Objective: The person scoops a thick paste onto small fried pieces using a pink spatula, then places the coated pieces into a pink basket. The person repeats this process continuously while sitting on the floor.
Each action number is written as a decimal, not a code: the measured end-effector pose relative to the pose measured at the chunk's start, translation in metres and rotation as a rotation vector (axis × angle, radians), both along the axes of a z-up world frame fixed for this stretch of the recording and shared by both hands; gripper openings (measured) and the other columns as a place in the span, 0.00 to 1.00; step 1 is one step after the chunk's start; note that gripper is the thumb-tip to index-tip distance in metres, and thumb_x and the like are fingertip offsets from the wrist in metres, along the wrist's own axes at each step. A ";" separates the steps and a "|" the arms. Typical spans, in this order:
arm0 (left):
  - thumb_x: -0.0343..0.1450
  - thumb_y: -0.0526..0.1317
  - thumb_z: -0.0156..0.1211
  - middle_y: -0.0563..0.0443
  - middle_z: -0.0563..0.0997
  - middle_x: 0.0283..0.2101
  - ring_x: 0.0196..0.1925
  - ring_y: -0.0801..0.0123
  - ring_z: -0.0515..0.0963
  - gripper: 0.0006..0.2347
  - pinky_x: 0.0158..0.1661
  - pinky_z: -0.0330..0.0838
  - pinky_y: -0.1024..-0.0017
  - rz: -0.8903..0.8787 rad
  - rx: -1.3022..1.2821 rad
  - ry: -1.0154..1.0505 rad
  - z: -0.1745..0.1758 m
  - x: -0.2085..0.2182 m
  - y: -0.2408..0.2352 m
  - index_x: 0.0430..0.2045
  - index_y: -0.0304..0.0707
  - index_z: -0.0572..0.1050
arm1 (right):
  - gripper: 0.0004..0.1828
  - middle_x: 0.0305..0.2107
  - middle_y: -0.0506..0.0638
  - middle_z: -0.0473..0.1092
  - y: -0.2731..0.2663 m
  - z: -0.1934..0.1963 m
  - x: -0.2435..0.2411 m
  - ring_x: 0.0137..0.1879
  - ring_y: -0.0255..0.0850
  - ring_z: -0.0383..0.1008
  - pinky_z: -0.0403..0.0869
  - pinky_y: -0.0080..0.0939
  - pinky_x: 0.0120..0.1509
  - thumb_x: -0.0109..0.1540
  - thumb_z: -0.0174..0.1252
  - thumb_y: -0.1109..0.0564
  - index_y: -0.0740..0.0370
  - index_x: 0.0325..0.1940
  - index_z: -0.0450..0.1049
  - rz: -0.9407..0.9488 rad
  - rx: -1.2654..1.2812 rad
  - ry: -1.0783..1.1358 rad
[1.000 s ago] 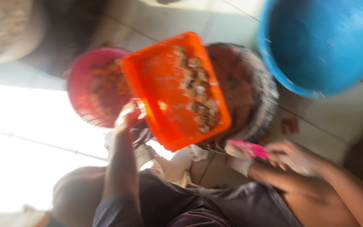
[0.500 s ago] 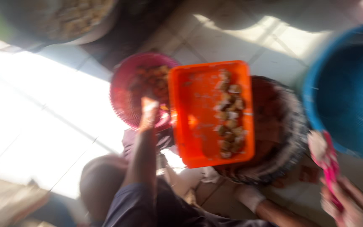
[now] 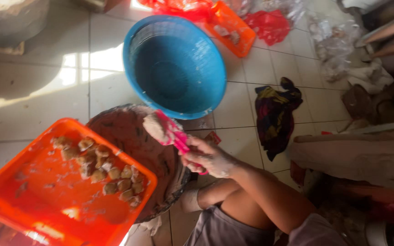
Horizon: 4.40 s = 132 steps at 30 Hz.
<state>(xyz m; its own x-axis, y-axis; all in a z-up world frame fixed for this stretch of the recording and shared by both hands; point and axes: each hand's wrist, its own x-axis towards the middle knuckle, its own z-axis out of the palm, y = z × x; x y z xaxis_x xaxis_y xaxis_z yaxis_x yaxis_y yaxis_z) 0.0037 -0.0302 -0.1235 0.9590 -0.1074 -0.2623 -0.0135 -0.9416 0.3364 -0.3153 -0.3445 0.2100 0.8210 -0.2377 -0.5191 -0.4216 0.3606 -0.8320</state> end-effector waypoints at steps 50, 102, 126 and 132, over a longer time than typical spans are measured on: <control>0.74 0.38 0.59 0.47 0.82 0.42 0.45 0.65 0.84 0.06 0.44 0.80 0.65 0.165 -1.782 0.482 0.307 -0.183 -0.125 0.40 0.37 0.73 | 0.24 0.20 0.44 0.56 0.017 0.002 0.024 0.22 0.32 0.51 0.53 0.34 0.24 0.72 0.42 0.41 0.63 0.41 0.74 0.067 -0.227 -0.130; 0.65 0.36 0.70 0.57 0.85 0.46 0.66 0.61 0.77 0.13 0.77 0.33 0.39 -0.596 -0.920 -0.621 0.381 -0.158 -0.041 0.42 0.45 0.78 | 0.20 0.37 0.52 0.67 0.065 0.028 0.006 0.44 0.42 0.67 0.69 0.44 0.46 0.66 0.54 0.54 0.58 0.62 0.72 0.292 -1.063 -0.369; 0.68 0.45 0.70 0.40 0.81 0.52 0.56 0.46 0.78 0.21 0.55 0.71 0.57 -0.237 -0.638 -0.316 0.130 -0.147 -0.040 0.53 0.39 0.72 | 0.21 0.23 0.39 0.53 0.042 0.046 -0.004 0.28 0.29 0.50 0.57 0.31 0.31 0.72 0.42 0.50 0.62 0.62 0.73 0.171 -0.231 -0.074; 0.78 0.47 0.56 0.47 0.83 0.50 0.55 0.63 0.81 0.14 0.57 0.70 0.67 0.204 -0.881 -0.307 0.135 -0.072 -0.001 0.51 0.37 0.76 | 0.19 0.24 0.46 0.66 -0.001 0.019 0.013 0.29 0.35 0.65 0.66 0.37 0.34 0.67 0.44 0.61 0.66 0.59 0.72 0.363 -0.847 0.114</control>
